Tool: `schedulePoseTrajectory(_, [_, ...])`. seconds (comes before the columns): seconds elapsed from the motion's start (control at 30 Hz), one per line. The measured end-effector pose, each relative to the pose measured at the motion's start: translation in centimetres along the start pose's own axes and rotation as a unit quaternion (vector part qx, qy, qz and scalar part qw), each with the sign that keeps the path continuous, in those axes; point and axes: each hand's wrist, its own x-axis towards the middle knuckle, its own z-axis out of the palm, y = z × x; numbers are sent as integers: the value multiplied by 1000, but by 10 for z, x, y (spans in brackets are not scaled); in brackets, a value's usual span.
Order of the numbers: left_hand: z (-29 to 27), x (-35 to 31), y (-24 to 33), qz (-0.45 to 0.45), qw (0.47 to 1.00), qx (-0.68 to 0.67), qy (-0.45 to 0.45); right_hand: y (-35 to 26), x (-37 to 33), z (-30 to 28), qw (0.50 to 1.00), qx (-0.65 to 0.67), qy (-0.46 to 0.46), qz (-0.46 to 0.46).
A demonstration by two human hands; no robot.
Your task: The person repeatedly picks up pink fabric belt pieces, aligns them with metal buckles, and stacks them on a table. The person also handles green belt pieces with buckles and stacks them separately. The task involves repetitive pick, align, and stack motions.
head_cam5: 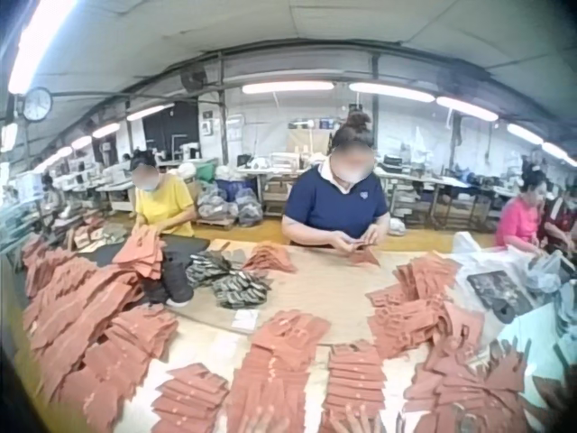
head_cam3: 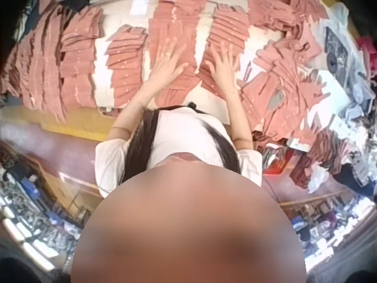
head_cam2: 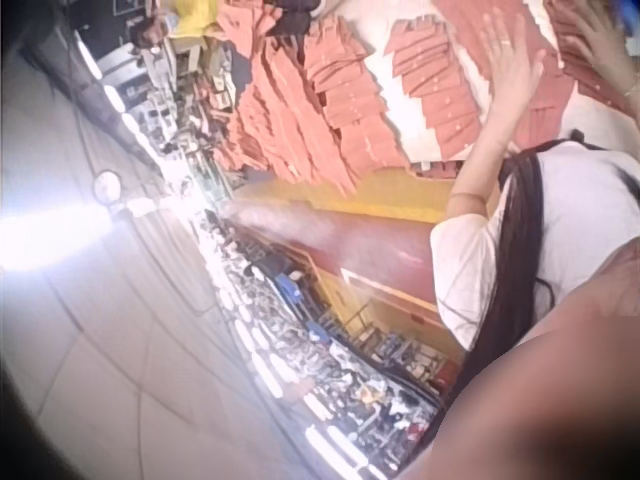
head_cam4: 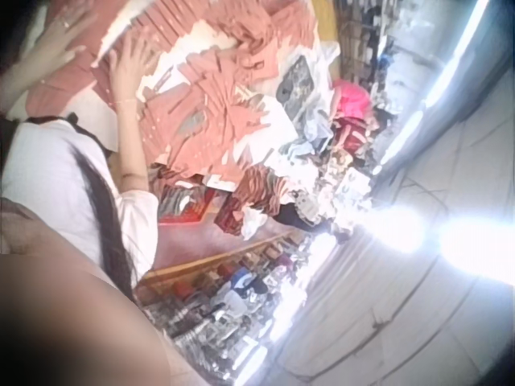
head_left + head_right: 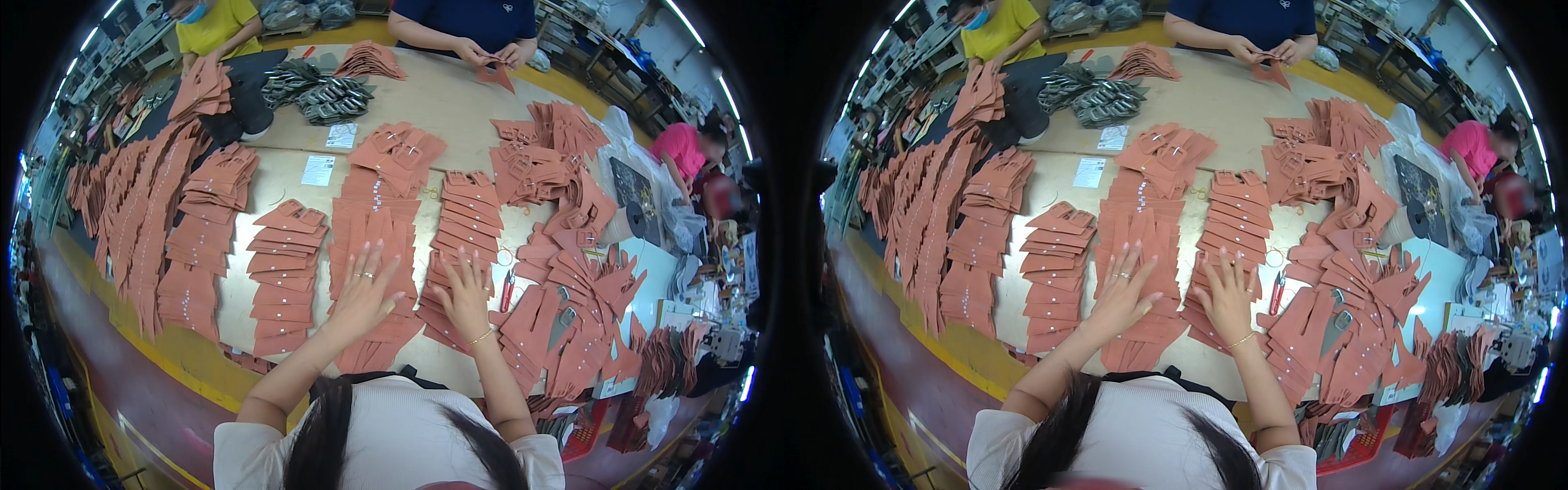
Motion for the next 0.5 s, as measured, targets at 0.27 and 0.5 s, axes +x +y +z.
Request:
schedulePoseTrajectory(0.27, [37,1,-19,1,993,115,-13,5,-18,49,998,-63,1,24])
schedulePoseTrajectory(0.5, [-14,36,-32,-60,993,-90,39,5,-16,48,997,-64,2,32])
